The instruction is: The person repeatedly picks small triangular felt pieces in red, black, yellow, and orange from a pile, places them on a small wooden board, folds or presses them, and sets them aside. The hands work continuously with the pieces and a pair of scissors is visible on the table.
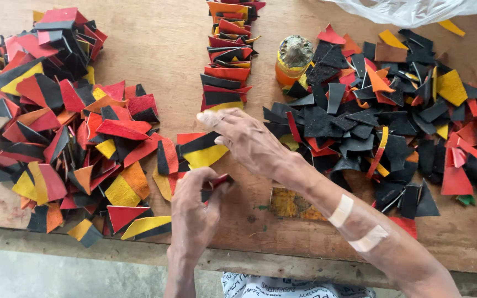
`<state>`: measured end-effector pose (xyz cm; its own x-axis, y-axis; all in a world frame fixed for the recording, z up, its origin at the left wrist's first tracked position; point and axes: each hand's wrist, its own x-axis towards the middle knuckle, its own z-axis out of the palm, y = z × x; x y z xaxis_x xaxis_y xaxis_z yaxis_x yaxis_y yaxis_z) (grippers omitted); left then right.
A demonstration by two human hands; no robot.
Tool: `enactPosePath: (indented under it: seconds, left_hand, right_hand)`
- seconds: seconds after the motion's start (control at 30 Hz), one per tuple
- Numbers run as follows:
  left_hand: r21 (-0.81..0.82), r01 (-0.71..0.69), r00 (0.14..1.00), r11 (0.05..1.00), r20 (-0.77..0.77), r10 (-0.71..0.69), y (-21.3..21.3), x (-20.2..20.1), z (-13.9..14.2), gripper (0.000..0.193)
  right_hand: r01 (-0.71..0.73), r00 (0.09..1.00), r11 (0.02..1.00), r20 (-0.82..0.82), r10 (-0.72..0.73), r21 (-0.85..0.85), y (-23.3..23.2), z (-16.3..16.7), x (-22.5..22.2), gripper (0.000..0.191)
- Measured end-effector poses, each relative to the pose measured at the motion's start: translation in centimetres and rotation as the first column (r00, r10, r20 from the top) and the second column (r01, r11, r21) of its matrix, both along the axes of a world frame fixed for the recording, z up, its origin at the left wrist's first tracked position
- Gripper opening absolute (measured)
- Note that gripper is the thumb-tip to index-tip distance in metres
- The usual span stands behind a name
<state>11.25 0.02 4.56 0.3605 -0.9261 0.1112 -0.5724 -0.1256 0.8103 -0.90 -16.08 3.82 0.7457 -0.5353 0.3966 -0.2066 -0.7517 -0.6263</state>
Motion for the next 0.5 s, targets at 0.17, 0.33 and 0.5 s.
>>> enactPosePath:
  seconds: [0.17,0.33,0.5]
  left_hand:
    - [-0.067,-0.147,0.866,0.987,-0.491,0.095,1.1,-1.2,0.1,0.018]
    - [0.059,-0.071,0.604,0.996,-0.792,0.09,0.9,-5.2,-1.2,0.014]
    - [0.19,0.215,0.817,0.958,-0.573,-0.07,0.8,-8.3,-1.1,0.018]
  right_hand:
    - [0.06,0.997,0.796,-0.003,-0.073,0.602,2.6,1.9,-6.0,0.04]
    - [-0.047,0.972,0.331,0.12,-0.203,0.943,7.1,0.8,-11.5,0.045]
    - [0.102,0.882,0.354,0.08,-0.464,0.93,9.0,-1.4,-14.8,0.03]
